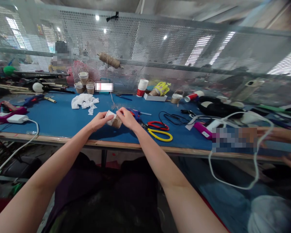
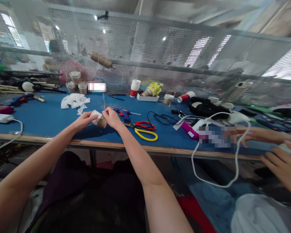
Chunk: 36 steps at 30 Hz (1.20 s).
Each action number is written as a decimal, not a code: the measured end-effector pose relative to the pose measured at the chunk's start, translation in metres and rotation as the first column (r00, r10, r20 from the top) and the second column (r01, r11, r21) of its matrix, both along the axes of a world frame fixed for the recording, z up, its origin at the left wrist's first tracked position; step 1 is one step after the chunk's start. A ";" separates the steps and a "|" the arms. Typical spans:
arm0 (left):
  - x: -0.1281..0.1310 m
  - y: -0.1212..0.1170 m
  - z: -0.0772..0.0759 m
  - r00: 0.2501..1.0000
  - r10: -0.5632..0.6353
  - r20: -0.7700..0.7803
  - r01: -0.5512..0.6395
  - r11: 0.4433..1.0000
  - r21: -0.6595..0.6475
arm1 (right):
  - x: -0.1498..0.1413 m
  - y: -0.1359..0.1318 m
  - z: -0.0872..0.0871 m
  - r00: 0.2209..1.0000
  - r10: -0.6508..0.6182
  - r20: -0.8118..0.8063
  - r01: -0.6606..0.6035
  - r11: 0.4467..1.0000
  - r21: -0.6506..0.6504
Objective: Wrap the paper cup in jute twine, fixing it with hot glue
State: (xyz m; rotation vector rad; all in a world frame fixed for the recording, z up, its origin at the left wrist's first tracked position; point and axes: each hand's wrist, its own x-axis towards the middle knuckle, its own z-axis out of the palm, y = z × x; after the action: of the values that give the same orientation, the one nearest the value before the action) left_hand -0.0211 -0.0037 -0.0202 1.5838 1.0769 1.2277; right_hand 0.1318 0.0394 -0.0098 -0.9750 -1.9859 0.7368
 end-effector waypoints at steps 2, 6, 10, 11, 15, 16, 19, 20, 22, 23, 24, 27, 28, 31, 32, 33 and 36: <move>0.000 0.003 -0.002 1.000 0.017 0.018 -0.017 1.000 -0.018 | -0.002 -0.001 -0.001 1.000 -0.001 0.002 0.001 0.996 0.085; -0.001 0.009 -0.007 0.999 0.026 0.041 -0.025 0.999 -0.035 | -0.004 -0.003 -0.003 1.000 0.015 0.009 -0.016 0.982 0.186; -0.002 0.008 -0.007 0.999 0.017 0.029 -0.017 1.000 -0.019 | -0.003 -0.001 -0.004 1.000 0.025 0.003 -0.025 0.973 0.231; -0.003 0.007 -0.007 1.000 0.015 0.022 -0.014 1.000 -0.013 | -0.002 -0.001 -0.004 1.000 0.028 -0.001 -0.027 0.971 0.236; -0.002 0.005 -0.005 1.000 0.005 -0.011 -0.005 1.000 0.000 | 0.000 0.002 -0.004 0.999 0.035 -0.025 -0.029 0.972 0.233; -0.002 0.005 -0.004 1.000 0.005 -0.019 -0.005 1.000 0.002 | 0.000 0.002 -0.003 0.999 0.035 -0.031 -0.027 0.973 0.229; -0.002 0.005 -0.004 0.999 0.009 -0.040 -0.008 1.000 0.012 | 0.001 0.002 -0.003 0.998 0.034 -0.048 -0.023 0.976 0.218; -0.002 0.005 -0.004 0.999 0.010 -0.046 -0.010 1.000 0.016 | 0.001 0.001 -0.002 0.998 0.034 -0.053 -0.022 0.976 0.215; -0.002 0.005 -0.004 0.998 0.013 -0.058 -0.012 1.000 0.021 | 0.001 0.000 -0.002 0.998 0.034 -0.058 -0.021 0.977 0.212; -0.002 0.005 -0.004 0.998 0.014 -0.065 -0.012 1.000 0.023 | 0.000 0.000 -0.001 0.998 0.032 -0.058 -0.019 0.977 0.211; -0.002 0.005 -0.004 0.997 0.014 -0.071 -0.013 1.000 0.024 | 0.000 -0.001 -0.001 0.998 0.030 -0.057 -0.017 0.977 0.212; -0.002 0.005 -0.004 0.996 0.011 -0.086 -0.009 0.999 0.031 | 0.000 0.000 -0.002 0.999 0.018 -0.045 -0.008 0.977 0.211; -0.003 0.005 -0.005 0.996 0.009 -0.089 -0.006 0.999 0.033 | 0.000 0.001 -0.002 0.999 0.015 -0.039 -0.006 0.978 0.208; -0.004 0.006 -0.006 0.996 0.002 -0.093 0.002 0.999 0.041 | 0.000 0.002 -0.004 1.000 0.008 -0.021 -0.004 0.980 0.200; -0.004 0.006 -0.006 0.996 -0.001 -0.093 0.005 0.999 0.043 | 0.000 0.003 -0.004 1.000 0.007 -0.016 -0.004 0.980 0.199; -0.004 0.006 -0.007 0.996 -0.003 -0.091 0.007 0.999 0.045 | 0.000 0.003 -0.005 1.000 0.006 -0.011 -0.003 0.980 0.199; -0.004 0.006 -0.007 0.997 -0.009 -0.081 0.013 0.999 0.045 | 0.000 0.003 -0.005 1.000 0.002 0.010 -0.004 0.980 0.200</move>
State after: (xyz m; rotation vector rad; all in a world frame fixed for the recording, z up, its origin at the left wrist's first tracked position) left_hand -0.0254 0.0022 -0.0270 1.6844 1.0971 1.1971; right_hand 0.1322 0.0426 -0.0151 -0.8569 -2.0254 0.5221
